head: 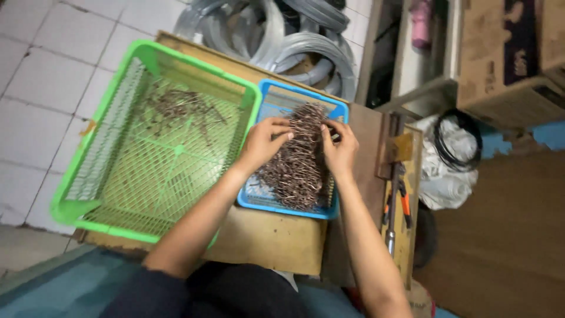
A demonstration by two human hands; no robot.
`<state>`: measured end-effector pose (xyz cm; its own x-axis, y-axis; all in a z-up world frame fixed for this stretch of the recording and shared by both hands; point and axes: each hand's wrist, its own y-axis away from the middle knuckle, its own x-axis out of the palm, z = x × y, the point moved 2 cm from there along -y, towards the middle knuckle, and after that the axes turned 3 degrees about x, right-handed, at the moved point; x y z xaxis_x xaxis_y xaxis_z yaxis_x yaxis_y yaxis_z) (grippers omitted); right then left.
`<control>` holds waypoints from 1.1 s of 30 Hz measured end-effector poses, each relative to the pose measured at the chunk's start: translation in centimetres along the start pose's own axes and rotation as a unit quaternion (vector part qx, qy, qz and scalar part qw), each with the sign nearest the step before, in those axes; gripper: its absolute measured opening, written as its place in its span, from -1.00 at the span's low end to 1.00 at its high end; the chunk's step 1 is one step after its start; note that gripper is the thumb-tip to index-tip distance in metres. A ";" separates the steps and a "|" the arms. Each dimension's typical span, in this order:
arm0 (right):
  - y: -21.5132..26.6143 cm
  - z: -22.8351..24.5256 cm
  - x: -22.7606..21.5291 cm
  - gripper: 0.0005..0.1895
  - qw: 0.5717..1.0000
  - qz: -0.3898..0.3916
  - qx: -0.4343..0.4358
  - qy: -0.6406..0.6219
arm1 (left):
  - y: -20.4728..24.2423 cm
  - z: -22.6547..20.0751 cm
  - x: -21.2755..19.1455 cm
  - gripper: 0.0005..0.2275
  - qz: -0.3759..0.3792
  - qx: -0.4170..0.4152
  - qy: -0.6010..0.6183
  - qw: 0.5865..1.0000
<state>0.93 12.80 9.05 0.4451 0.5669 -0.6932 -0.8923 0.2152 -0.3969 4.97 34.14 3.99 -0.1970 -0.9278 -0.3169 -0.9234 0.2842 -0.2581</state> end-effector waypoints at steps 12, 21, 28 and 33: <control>4.0 11.2 22.8 -0.78 0.925 0.249 -0.167 0.234 | 10.3 12.6 -15.2 -0.70 0.079 -0.256 -0.251 0.930; 4.1 10.5 26.5 -0.77 0.918 0.330 0.031 0.217 | 10.7 14.4 -15.1 -0.68 0.040 -0.340 -0.147 0.928; 3.2 13.6 19.5 -0.67 0.862 0.336 0.253 -0.283 | 9.5 6.7 -17.2 -0.70 -0.040 -0.292 0.025 0.955; 3.1 12.1 13.2 -0.68 0.822 0.222 0.317 -0.419 | 7.2 2.3 -15.0 -0.80 -0.091 -0.090 0.053 0.990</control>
<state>3.14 30.57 5.88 0.0931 0.9927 0.0769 -0.9309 0.0594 0.3604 2.02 50.63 4.77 -0.0465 -0.9824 -0.1809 -0.9888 0.0710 -0.1314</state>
